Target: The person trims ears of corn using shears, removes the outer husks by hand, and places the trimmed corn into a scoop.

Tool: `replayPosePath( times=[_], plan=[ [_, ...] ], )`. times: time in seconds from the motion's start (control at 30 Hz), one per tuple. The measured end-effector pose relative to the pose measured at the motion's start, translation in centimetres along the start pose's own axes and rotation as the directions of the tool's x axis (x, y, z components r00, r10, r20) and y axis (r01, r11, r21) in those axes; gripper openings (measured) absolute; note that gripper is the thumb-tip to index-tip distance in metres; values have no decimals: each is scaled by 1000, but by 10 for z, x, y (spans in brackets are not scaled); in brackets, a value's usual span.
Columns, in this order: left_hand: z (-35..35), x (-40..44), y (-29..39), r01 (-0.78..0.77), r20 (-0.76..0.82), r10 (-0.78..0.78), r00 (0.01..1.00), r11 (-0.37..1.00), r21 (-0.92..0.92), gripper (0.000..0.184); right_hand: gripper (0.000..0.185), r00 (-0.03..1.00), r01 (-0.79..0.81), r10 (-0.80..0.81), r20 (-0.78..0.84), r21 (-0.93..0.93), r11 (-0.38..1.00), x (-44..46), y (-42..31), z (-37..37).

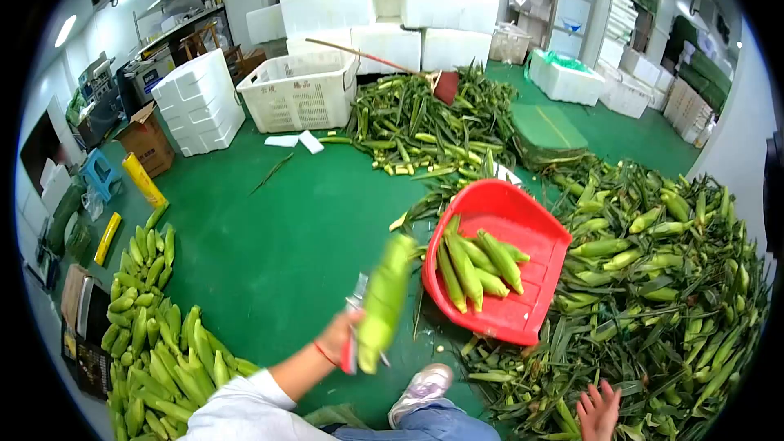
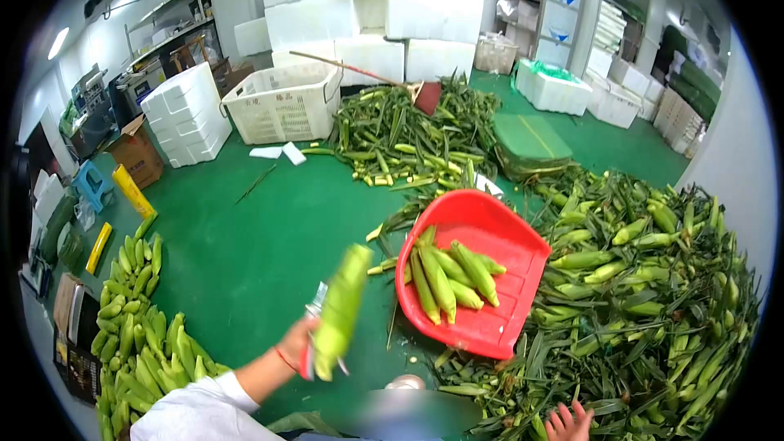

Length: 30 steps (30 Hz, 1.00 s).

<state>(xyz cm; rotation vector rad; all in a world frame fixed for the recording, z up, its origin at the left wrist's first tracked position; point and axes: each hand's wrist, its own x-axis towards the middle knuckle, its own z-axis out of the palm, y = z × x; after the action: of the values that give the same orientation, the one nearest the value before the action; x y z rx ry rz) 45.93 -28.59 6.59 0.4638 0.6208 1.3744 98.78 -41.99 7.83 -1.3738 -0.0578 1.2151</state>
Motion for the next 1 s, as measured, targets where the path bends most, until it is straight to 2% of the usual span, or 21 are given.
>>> replayPosePath(
  times=[0.03, 0.07, 0.13, 0.23, 0.27, 0.37, 0.47, 0.5, 0.53, 0.57, 0.6, 0.63, 0.67, 0.7, 0.77, 0.8, 0.83, 0.87, 0.9, 0.93, 1.0],
  plan=[
    [-45, 61, 69, 136, 176, -119, 977, 987, -90, 44, 58, 996, 66, -68, -58, -21, 998, -7, -7, -27],
    [-48, 106, 125, -13, 300, 18, 954, 1000, -18, 34, 60, 995, 99, -100, -14, -66, 993, -25, -10, -22],
    [5, 200, 221, -482, -1, 483, 875, 874, 64, 37, 63, 967, 156, -167, -193, -71, 985, -7, -21, -114],
    [-21, 304, 309, -559, -409, 477, 778, 823, -103, 38, 63, 931, 267, -263, -252, -20, 964, -48, -30, -108],
    [-10, 293, 308, -487, -351, 428, 833, 868, -98, 36, 61, 927, 282, -275, -255, -6, 959, -57, -32, -111],
    [-30, 230, 212, -271, -205, 354, 913, 899, 345, 20, 56, 922, 306, -311, -231, -57, 950, -78, -25, -87],
    [-45, 170, 88, 90, -195, -25, 980, 939, 332, 18, 48, 937, 313, -342, -74, -264, 912, -59, -30, -51],
    [-12, 130, 28, 126, -201, -52, 978, 918, 376, 21, 45, 919, 393, -364, 151, -412, 822, -28, -18, 18],
    [-3, 126, 35, 131, -123, -88, 988, 907, 401, 26, 32, 913, 405, -395, 103, -362, 840, -50, -16, 56],
    [-5, 130, 9, 153, 43, -190, 981, 890, 430, 41, 47, 900, 424, -291, 325, -494, 759, -44, -17, 80],
    [40, 111, -17, -35, 118, -43, 992, 806, 591, 52, 37, 819, 512, -242, 520, -473, 718, -50, 6, 156],
    [54, 109, -11, -82, 194, -30, 981, 835, 544, 63, 31, 836, 479, -210, 507, -487, 730, -54, 8, 166],
    [86, 104, -11, -164, 257, -29, 966, 700, 696, 65, 34, 772, 504, -98, 628, -509, 698, -53, 18, 197],
    [102, 110, -19, -206, 286, -68, 956, 540, 816, 68, 37, 653, 473, 78, 753, -487, 735, -38, 54, 247],
    [123, 114, -13, -229, 297, -96, 950, 435, 871, 75, 40, 600, 397, 173, 781, -478, 784, -38, 69, 278],
    [112, 129, -25, -190, 264, -104, 959, 456, 869, 78, 42, 574, 220, 299, 762, -495, 840, -26, 95, 317],
    [127, 134, -21, -258, 317, -59, 947, 448, 856, 81, 33, 586, 210, 254, 769, -447, 869, -29, 93, 327],
    [119, 147, -31, -340, 366, 12, 931, 398, 852, 81, 26, 524, -15, 364, 770, -418, 908, -11, 104, 333],
    [97, 180, -37, -209, 314, -230, 921, 389, 897, 82, 19, 452, -264, 463, 762, -381, 886, 32, 118, 354],
    [100, 184, -25, -188, 309, -275, 910, 391, 901, 87, 10, 592, -197, 428, 683, -393, 898, 15, 109, 375],
    [37, 262, -27, -280, 368, -387, 846, 266, 922, 103, 11, 540, -423, 499, 677, -294, 857, 85, 110, 399]
  ],
)
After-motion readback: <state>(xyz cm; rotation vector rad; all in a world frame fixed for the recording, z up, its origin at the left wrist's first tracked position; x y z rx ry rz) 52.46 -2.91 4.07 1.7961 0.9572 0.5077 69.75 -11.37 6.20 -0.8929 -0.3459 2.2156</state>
